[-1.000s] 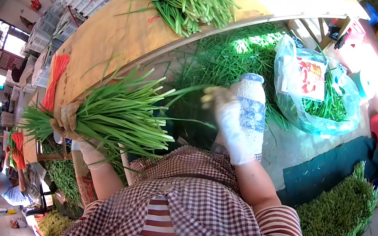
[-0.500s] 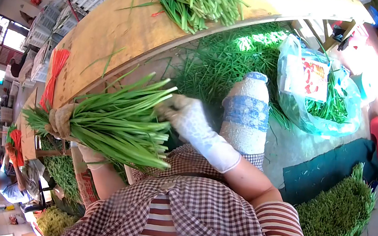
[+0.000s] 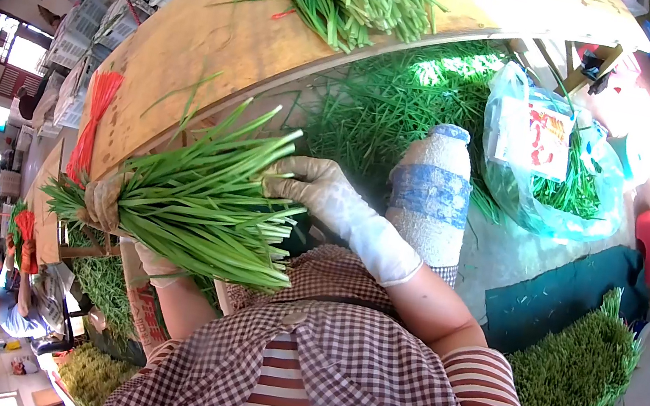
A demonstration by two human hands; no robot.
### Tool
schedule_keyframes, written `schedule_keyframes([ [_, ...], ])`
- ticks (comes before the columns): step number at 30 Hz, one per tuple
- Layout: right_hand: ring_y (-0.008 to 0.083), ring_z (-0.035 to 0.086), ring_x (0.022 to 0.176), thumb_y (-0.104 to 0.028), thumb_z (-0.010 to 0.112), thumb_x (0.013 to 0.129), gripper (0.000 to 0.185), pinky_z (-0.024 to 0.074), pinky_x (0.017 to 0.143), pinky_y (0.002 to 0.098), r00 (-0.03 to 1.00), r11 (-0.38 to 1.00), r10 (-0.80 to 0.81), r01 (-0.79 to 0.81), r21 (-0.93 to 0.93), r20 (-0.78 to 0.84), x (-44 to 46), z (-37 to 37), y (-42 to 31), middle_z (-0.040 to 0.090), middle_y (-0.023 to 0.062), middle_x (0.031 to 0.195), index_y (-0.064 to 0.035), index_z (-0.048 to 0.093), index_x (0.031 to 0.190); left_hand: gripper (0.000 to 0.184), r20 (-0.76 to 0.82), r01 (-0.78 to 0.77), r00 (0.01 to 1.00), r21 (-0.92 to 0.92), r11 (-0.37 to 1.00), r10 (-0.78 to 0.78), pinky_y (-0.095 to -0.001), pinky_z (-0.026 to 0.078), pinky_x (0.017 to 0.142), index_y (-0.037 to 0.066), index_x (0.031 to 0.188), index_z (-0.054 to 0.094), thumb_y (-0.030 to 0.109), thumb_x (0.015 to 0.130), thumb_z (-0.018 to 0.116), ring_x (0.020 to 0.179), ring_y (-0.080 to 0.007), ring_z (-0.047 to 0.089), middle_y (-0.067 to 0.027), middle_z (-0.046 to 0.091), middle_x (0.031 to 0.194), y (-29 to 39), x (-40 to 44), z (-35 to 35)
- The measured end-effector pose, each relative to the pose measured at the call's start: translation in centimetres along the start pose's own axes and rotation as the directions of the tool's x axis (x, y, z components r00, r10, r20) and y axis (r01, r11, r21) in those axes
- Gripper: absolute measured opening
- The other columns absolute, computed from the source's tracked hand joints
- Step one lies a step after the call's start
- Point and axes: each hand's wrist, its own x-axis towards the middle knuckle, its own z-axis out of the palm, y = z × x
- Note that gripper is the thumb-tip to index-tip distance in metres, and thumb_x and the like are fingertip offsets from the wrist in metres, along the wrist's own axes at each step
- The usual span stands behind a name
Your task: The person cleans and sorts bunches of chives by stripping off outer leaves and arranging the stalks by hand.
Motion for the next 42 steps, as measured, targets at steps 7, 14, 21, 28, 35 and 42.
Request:
schedule_keyframes([
  [7, 0.0248, 0.069, 0.083, -0.01, 0.065, 0.087, 0.025, 0.057, 0.074, 0.0333, 0.99, 0.847, 0.067, 0.011, 0.532, -0.127, -0.2, -1.2, 2.0, 0.069, 0.0128, 0.103, 0.0018, 0.063, 0.109, 0.049, -0.164, -0.051, 0.977, 0.429, 0.902, 0.133, -0.0374, 0.035, 0.107, 0.005, 0.14, 0.034, 0.033, 0.1, 0.038, 0.124, -0.0229, 0.044, -0.0107, 0.043, 0.139, -0.6, -0.1, 2.5],
  [14, 0.0113, 0.062, 0.069, -0.011, 0.068, 0.084, 0.032, 0.0519, 0.063, 0.0266, 0.729, 0.848, -0.031, 0.381, 0.368, -0.684, 0.1, -9.4, 1.6, 0.067, 0.007, 0.088, -0.0033, 0.06, 0.115, 0.054, -0.055, 0.029, 0.998, 0.42, 0.907, -0.007, -0.0398, 0.032, 0.109, 0.006, 0.142, 0.033, 0.038, 0.099, 0.036, 0.128, -0.0256, 0.041, -0.0111, 0.039, 0.143, 0.4, -1.3, 0.7],
  [21, 0.0192, 0.057, 0.113, -0.011, 0.068, 0.084, 0.04, 0.0444, 0.097, 0.0301, 0.881, 0.693, -0.464, 0.424, -0.582, 0.089, 2.1, -3.7, -4.5, 0.062, 0.011, 0.122, -0.0093, 0.06, 0.124, 0.056, 0.118, 0.1, 0.991, -0.374, 0.922, -0.06, -0.041, 0.033, 0.109, 0.005, 0.138, 0.039, 0.042, 0.097, 0.044, 0.128, -0.0262, 0.041, -0.0122, 0.042, 0.141, -0.7, -0.9, 2.3],
  [28, 0.0126, 0.064, 0.093, -0.012, 0.063, 0.089, 0.022, 0.051, 0.084, 0.0261, 0.999, 0.997, -0.024, 0.021, 0.075, 0.046, 4.0, -1.9, -2.0, 0.07, 0.0093, 0.101, -0.0013, 0.068, 0.108, 0.051, -0.07, 0.01, 0.997, -0.342, 0.94, -0.036, -0.0411, 0.033, 0.103, 0.007, 0.134, 0.037, 0.041, 0.096, 0.042, 0.121, -0.026, 0.041, -0.0113, 0.04, 0.135, -0.6, -0.4, 1.7],
  [35, 0.016, 0.065, 0.086, -0.014, 0.06, 0.092, 0.031, 0.0522, 0.082, 0.0259, 0.909, 0.958, -0.055, -0.067, -0.277, -0.412, 3.3, -8.3, -0.2, 0.068, 0.0102, 0.102, 0.0031, 0.057, 0.118, 0.014, -0.082, -0.148, 0.955, -0.964, 0.22, 0.284, -0.0238, 0.039, 0.063, 0.011, 0.084, 0.043, 0.019, 0.091, 0.053, 0.067, -0.0122, 0.045, -0.0022, 0.043, 0.078, 3.4, 6.5, -0.1],
  [42, 0.0192, 0.057, 0.112, -0.003, 0.063, 0.086, 0.058, 0.0415, 0.1, 0.0283, 0.953, 0.95, -0.269, 0.24, -0.198, -0.138, 4.6, -5.1, 0.4, 0.054, 0.0083, 0.132, -0.0106, 0.044, 0.139, 0.019, -0.158, -0.237, 0.953, -0.922, 0.308, 0.259, -0.0214, 0.042, 0.057, 0.013, 0.072, 0.047, 0.013, 0.089, 0.057, 0.058, -0.0094, 0.048, 0.0, 0.046, 0.067, 2.9, 7.3, 2.2],
])
